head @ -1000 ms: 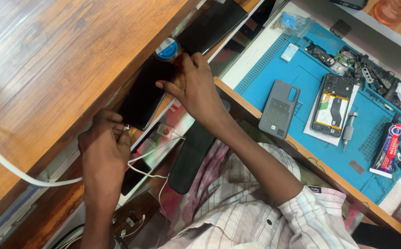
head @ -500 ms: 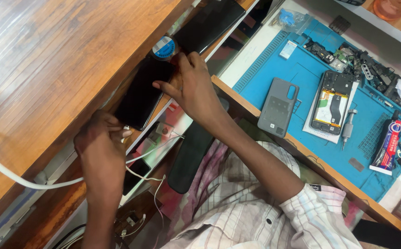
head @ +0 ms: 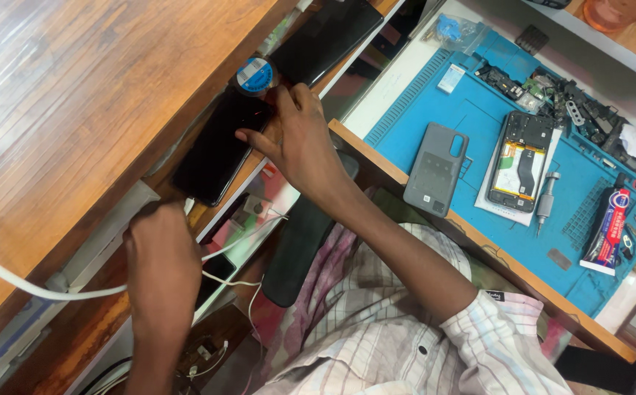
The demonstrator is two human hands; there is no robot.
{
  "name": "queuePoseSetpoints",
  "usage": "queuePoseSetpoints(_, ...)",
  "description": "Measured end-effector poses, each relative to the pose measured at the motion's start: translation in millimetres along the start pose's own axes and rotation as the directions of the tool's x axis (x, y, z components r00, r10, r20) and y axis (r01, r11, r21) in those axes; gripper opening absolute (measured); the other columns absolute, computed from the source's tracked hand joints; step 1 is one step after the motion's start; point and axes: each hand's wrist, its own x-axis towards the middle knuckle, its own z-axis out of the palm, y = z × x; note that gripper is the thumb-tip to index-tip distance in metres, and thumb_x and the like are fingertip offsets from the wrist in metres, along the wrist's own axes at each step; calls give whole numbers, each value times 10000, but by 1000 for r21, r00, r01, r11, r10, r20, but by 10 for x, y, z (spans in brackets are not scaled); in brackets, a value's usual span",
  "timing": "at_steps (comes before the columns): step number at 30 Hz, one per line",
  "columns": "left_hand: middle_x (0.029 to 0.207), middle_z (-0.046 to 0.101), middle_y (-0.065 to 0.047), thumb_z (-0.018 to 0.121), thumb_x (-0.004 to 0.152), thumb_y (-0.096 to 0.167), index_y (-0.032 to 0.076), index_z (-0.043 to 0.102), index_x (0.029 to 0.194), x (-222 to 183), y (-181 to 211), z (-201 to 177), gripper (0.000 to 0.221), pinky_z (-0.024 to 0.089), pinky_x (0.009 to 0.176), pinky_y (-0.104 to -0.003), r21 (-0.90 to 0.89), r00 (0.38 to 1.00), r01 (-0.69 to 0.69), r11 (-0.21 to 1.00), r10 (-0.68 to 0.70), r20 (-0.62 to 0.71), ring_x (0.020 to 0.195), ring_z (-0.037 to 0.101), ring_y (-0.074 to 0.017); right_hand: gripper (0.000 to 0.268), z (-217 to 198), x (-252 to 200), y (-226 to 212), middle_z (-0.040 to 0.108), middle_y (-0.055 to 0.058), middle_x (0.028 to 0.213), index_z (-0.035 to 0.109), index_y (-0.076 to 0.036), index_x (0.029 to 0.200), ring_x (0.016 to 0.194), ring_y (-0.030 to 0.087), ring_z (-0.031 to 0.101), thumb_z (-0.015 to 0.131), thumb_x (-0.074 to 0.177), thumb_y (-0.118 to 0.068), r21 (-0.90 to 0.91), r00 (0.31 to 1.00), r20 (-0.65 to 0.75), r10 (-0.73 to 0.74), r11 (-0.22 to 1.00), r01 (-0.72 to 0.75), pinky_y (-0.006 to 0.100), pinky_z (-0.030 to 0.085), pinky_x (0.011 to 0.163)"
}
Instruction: The person uses a hot air gun to heat the back cover of a smartphone, then applies adhesive from a tube along the edges of the cover. The person then aligns and presses the back cover onto the phone chassis to secure it.
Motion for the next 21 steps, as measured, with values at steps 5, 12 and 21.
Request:
queuePoseSetpoints(5, 894, 674, -325, 665, 932, 9, -48, 570, 1185, 39, 127, -222, 277, 552, 703, -554, -181, 997, 61, 982, -51, 64, 847, 691, -484, 736, -74, 0, -30, 580, 196, 1134, 582, 63, 1291, 1081, 359, 600, 768, 883, -520, -11, 998, 57, 15, 1000, -15, 489, 526, 941)
queuePoseSetpoints(12, 924, 638, -366, 669, 807, -87, -114, 470, 1284, 23, 61, -185, 517, 526, 717, -571, -226, 977, -168, 959, 132, -167, 854, 649, -543, 672, -72, -7, -47, 583, 201, 1135, 608, 99, 1262, 1059, 365, 621, 732, 953, -484, -84, 992, 104, -64, 994, 73, 467, 550, 923)
queuePoseSetpoints(21, 1004, 696, -241, 700, 923, -45, -40, 621, 1106, 12, 352, -304, 199, 540, 839, -506, -200, 941, -153, 968, 81, -330, 933, 690, -425, 540, -487, -295, -11, 606, 229, 1197, 603, 58, 1324, 1057, 372, 643, 691, 972, -343, 86, 986, 156, -56, 995, 43, 427, 568, 892)
